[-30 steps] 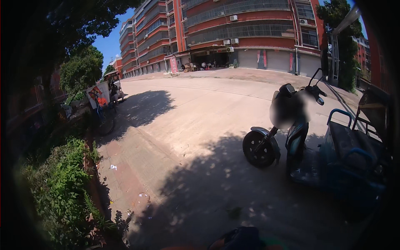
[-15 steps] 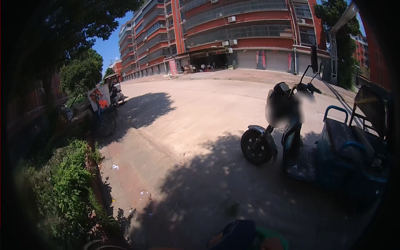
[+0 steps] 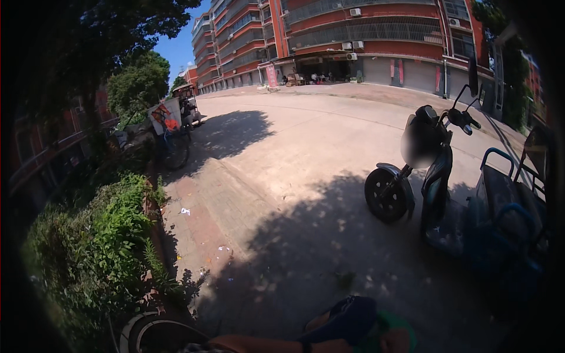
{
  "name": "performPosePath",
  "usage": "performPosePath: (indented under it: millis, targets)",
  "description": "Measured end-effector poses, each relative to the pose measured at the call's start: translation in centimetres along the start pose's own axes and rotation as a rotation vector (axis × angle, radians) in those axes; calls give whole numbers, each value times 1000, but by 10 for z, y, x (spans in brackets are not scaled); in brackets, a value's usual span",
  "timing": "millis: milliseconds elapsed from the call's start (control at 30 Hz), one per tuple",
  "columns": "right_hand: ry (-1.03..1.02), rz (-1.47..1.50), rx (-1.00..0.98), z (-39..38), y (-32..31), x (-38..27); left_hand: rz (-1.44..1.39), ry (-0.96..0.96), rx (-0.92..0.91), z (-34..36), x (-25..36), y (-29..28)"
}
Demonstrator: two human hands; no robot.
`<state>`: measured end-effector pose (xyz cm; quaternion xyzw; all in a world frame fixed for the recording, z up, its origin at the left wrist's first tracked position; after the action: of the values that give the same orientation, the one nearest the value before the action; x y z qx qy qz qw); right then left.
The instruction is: Cutting a piece of green fabric with large shears while sitting outdoors.
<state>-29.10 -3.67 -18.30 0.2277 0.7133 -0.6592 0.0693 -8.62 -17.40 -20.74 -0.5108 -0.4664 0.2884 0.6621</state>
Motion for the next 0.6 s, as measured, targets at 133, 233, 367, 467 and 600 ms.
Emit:
performPosePath:
  millis: [133,233,367,467,600]
  targets:
    - [-35,-17,57,-4,2,2,-24,20,24,1,0,-1]
    - [-50,20,103,-6,6,3,-43,49,72,2,-2,-2]
    - [-61,66,113,-3,8,2,-87,3,-4,-1,-2,-2]
    - [-51,61,121,-8,7,0,-80,5,-18,-2,-5,8]
    - [-25,36,67,-2,10,3,-109,7,48,-4,-8,12]
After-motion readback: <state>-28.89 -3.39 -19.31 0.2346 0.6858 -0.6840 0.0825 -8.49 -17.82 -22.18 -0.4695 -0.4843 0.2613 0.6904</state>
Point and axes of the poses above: each hand's wrist, its own z-axis towards the middle knuckle, its own y-axis out of the palm, x = y × z, the point moved 1 cm from there along z, towards the middle knuckle, and after that the axes turned 6 degrees about -x, right-handed, at the moved point
